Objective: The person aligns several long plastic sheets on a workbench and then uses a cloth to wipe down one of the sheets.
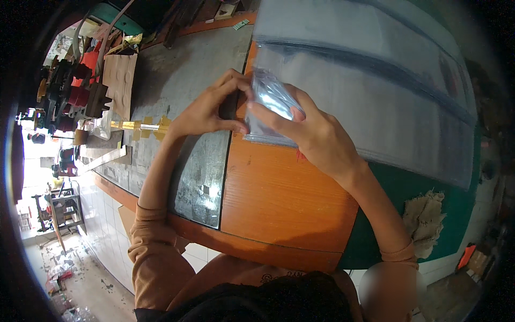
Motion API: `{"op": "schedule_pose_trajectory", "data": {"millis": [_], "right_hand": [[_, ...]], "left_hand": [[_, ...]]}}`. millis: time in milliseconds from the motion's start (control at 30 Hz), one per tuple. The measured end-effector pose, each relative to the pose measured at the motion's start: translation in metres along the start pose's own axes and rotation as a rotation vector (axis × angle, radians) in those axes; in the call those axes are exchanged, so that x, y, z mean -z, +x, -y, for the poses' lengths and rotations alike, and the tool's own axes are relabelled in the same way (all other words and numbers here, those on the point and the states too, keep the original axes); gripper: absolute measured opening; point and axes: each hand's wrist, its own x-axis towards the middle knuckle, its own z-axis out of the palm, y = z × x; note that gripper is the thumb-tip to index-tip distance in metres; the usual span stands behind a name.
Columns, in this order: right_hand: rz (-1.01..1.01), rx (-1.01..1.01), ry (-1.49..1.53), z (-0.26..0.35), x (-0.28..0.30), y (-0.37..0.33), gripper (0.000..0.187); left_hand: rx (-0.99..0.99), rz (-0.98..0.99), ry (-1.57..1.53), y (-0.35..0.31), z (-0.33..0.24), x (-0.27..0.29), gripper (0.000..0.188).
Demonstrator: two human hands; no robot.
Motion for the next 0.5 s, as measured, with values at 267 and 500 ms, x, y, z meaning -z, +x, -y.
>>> {"op": "schedule_pose_trajectory", "data": {"millis": [267, 500], "right_hand": [[0.059, -0.057, 0.040, 0.004, 0.003, -0.002, 0.025], [0.005, -0.160, 0.135, 0.001, -0.003, -0.005, 0.041]], "left_hand": [[0.106, 0.020, 0.162, 0.010, -0.009, -0.011, 0.034], [0.188, -0.014, -0.168, 0.003, -0.006, -0.005, 0.038]]}}
